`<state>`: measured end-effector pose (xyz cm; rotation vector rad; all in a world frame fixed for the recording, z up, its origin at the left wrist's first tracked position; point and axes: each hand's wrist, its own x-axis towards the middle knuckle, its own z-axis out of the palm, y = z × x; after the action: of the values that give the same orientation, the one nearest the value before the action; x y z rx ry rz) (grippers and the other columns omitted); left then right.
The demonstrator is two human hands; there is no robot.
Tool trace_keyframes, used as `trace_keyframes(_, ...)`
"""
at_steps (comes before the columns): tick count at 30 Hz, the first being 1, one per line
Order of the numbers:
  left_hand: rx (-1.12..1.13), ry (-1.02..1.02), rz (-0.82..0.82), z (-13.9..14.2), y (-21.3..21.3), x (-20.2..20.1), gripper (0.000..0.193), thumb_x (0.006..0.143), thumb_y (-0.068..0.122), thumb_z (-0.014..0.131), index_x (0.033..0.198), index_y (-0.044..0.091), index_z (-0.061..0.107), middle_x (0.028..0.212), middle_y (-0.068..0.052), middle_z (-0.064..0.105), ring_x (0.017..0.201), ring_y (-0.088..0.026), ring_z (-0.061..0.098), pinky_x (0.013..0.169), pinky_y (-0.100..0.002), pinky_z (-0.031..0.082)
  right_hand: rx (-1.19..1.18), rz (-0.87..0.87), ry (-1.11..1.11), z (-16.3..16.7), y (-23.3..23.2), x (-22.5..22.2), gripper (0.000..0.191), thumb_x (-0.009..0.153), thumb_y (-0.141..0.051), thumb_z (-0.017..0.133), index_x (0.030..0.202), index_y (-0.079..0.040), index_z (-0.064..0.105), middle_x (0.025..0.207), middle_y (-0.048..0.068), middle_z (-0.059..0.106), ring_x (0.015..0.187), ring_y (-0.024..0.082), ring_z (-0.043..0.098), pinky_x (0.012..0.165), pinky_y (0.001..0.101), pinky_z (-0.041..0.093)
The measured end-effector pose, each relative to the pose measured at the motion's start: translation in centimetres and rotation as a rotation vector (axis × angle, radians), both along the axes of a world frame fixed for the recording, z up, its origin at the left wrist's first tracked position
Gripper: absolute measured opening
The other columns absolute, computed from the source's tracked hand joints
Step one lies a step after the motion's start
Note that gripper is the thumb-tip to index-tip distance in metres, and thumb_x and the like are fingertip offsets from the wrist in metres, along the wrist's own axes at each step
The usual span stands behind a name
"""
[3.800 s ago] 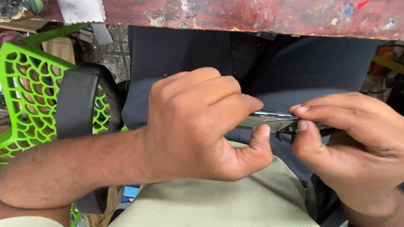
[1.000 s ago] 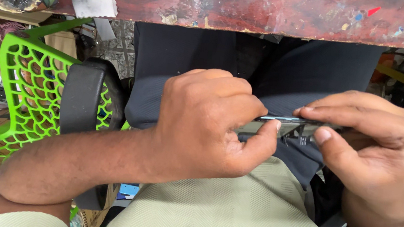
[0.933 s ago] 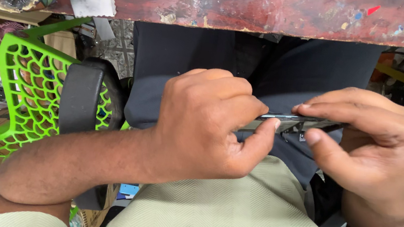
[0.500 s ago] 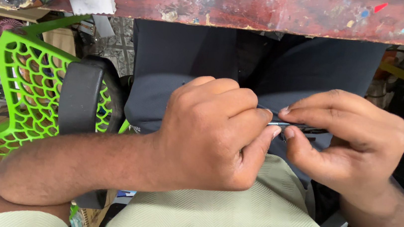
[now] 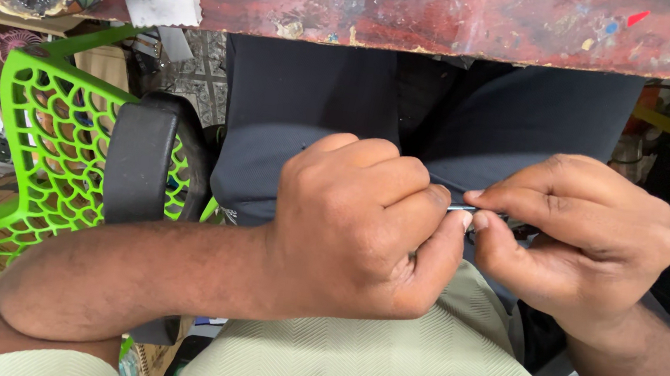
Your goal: The person uses tweezers to manipulate internal components of a disassembled smartphone, adjusting ribbon cables and small parts near the battery. The phone remains open on the workbench throughout the clip.
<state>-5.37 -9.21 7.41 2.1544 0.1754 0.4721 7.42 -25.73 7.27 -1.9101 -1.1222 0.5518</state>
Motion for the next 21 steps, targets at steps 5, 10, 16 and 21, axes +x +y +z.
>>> trace_keyframes(5, -0.032, 0.064, -0.002, -0.5, -0.3, 0.0, 0.020, 0.083, 0.009, 0.077, 0.067, 0.009, 0.065, 0.064, -0.003, 0.050, 0.059, -0.022, 0.049, 0.057, -0.040, 0.035, -0.069, -0.054, 0.066, 0.3, 0.2, 0.2, 0.015, 0.073, 0.006, 0.076, 0.088, 0.006, 0.074, 0.076, 0.014, 0.069, 0.065, 0.016, 0.065, 0.054, 0.0245, 0.046)
trace_keyframes(10, -0.029, 0.065, -0.050, -0.2, -0.1, -0.1, 0.010, 0.087, 0.011, 0.078, 0.082, 0.007, 0.071, 0.074, -0.004, 0.055, 0.068, -0.023, 0.054, 0.059, -0.037, 0.039, -0.095, -0.046, 0.259, 0.9, -0.2, 1.2, 0.019, 0.072, 0.004, 0.072, 0.091, 0.004, 0.074, 0.083, 0.014, 0.072, 0.071, 0.016, 0.069, 0.060, 0.0223, 0.051)
trace_keyframes(16, -0.036, 0.065, -0.074, 0.0, 0.0, -0.2, 0.010, 0.084, 0.012, 0.077, 0.088, 0.004, 0.072, 0.076, -0.005, 0.056, 0.068, -0.023, 0.055, 0.059, -0.037, 0.040, -0.078, -0.056, 0.287, 0.6, -0.8, 0.9, 0.022, 0.070, 0.003, 0.072, 0.092, 0.003, 0.074, 0.086, 0.015, 0.073, 0.073, 0.016, 0.071, 0.061, 0.0217, 0.053)
trace_keyframes(21, -0.001, 0.051, -0.068, 0.0, 0.2, 0.1, 0.013, 0.080, 0.013, 0.076, 0.087, 0.003, 0.073, 0.074, -0.006, 0.054, 0.067, -0.024, 0.053, 0.061, -0.040, 0.040, -0.071, -0.053, 0.232, 0.3, -0.6, 0.8, 0.021, 0.070, 0.002, 0.072, 0.090, 0.003, 0.074, 0.086, 0.014, 0.073, 0.075, 0.017, 0.071, 0.062, 0.0227, 0.052)
